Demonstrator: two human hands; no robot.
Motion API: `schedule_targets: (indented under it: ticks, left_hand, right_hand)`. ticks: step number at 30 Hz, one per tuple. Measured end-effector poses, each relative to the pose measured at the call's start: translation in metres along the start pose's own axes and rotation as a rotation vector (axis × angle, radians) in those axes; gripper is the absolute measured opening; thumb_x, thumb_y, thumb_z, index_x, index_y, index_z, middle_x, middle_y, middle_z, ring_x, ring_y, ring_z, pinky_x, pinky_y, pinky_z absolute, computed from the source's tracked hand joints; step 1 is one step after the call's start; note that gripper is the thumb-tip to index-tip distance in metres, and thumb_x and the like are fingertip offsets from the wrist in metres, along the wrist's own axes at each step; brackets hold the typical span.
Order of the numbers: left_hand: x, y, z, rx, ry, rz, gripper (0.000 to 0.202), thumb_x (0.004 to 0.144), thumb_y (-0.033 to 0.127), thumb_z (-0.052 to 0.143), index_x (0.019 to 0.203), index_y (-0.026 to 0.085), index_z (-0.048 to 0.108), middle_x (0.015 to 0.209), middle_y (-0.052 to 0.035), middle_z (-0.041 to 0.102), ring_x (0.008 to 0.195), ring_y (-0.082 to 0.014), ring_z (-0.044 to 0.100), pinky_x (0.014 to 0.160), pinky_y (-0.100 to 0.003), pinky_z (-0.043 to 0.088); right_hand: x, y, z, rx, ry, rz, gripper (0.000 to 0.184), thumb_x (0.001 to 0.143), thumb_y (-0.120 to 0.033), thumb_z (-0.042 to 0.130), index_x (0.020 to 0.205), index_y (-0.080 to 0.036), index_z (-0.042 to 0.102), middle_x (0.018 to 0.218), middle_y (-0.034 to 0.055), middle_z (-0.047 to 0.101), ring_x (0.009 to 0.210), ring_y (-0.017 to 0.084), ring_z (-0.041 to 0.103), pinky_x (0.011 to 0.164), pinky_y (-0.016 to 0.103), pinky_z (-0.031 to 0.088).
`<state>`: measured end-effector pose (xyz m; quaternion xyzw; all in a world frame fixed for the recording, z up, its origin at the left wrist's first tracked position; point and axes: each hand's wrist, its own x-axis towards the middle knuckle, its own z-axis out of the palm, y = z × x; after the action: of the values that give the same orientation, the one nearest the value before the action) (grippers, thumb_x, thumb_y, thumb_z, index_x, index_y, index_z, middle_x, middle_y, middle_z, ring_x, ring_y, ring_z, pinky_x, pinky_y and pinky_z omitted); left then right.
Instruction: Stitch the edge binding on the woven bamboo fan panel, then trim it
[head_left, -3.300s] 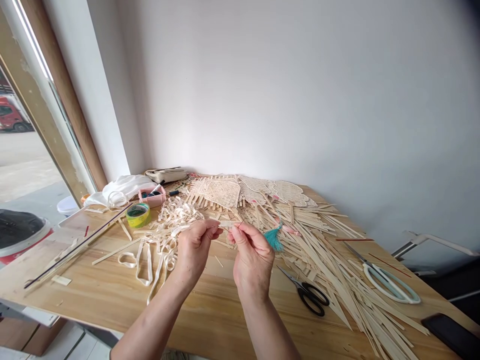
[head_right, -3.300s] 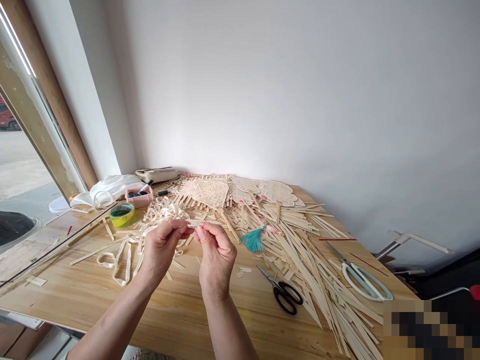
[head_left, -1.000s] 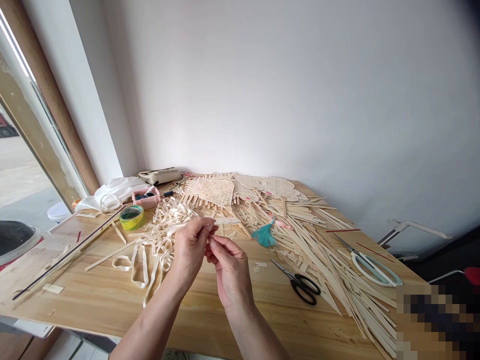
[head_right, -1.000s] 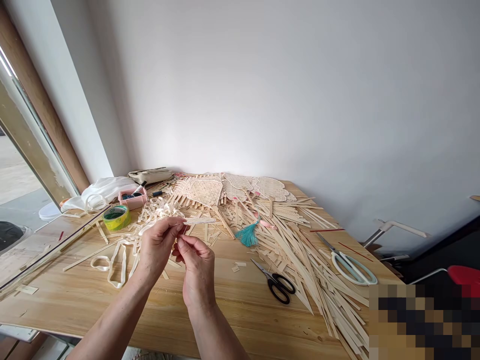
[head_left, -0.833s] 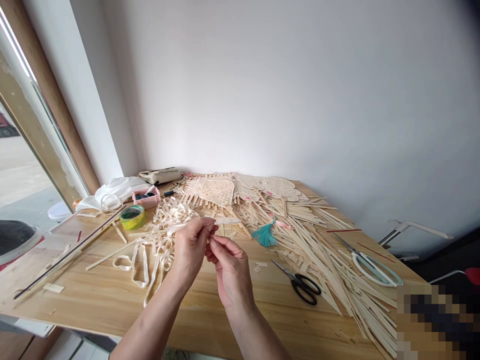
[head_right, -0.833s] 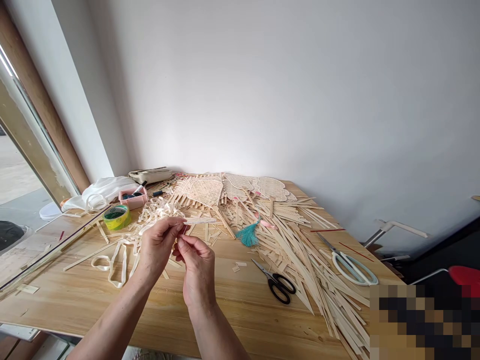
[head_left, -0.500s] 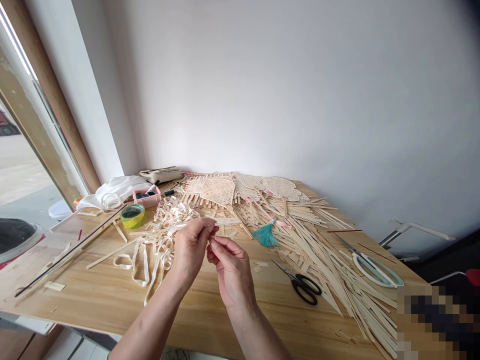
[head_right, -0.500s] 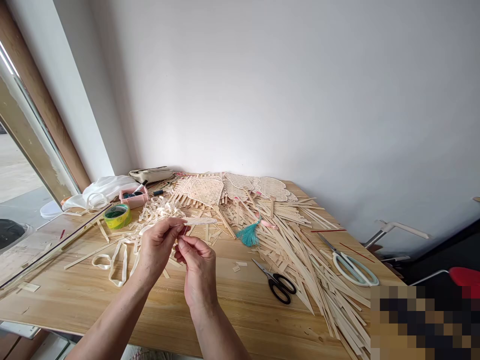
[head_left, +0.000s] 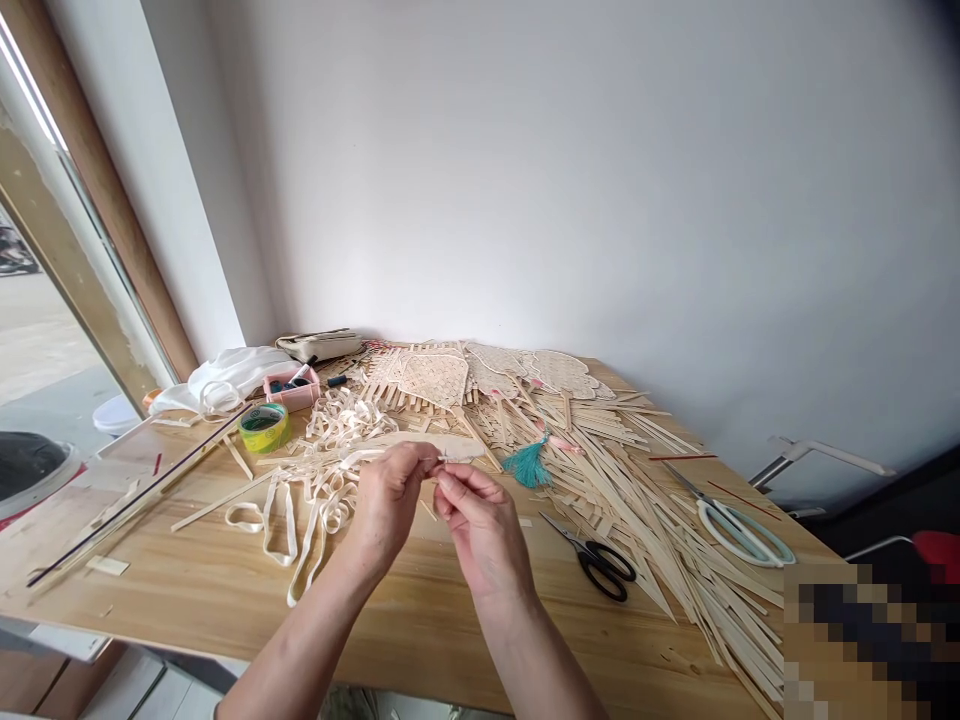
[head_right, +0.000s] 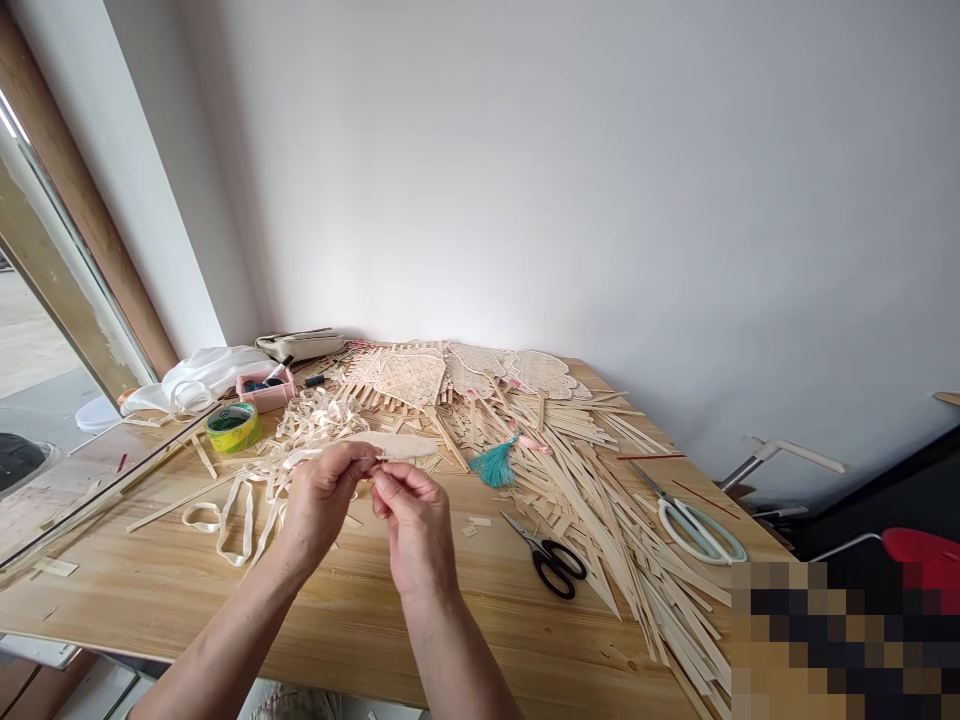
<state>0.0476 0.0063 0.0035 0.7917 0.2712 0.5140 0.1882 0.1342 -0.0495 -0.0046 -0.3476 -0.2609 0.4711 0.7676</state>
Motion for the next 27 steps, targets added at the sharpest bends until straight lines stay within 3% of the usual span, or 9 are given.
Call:
schedule_targets:
  ticks: [16, 27]
  left_hand:
    - [0.000, 0.003, 0.000, 0.017, -0.018, 0.058, 0.014, 0.079, 0.012, 0.049, 0.076, 0.017, 0.061, 0.070, 0.0011, 0.066, 0.062, -0.0094, 0.060, 0.058, -0.017, 0.045]
    - [-0.002, 0.002, 0.002, 0.011, -0.037, 0.002, 0.013, 0.080, 0.014, 0.049, 0.076, 0.018, 0.061, 0.070, 0.0014, 0.065, 0.062, -0.0094, 0.059, 0.057, -0.017, 0.045]
  right_hand:
    - [0.003, -0.005, -0.006, 0.082, 0.054, 0.074, 0.021, 0.050, -0.026, 0.080, 0.065, -0.015, 0.069, 0.058, -0.0009, 0.060, 0.052, 0.005, 0.049, 0.050, 0.016, 0.038]
    - [-0.004, -0.006, -0.017, -0.025, 0.039, 0.121, 0.030, 0.062, -0.039, 0.072, 0.080, -0.016, 0.066, 0.074, 0.0053, 0.067, 0.060, 0.012, 0.059, 0.051, 0.021, 0.038]
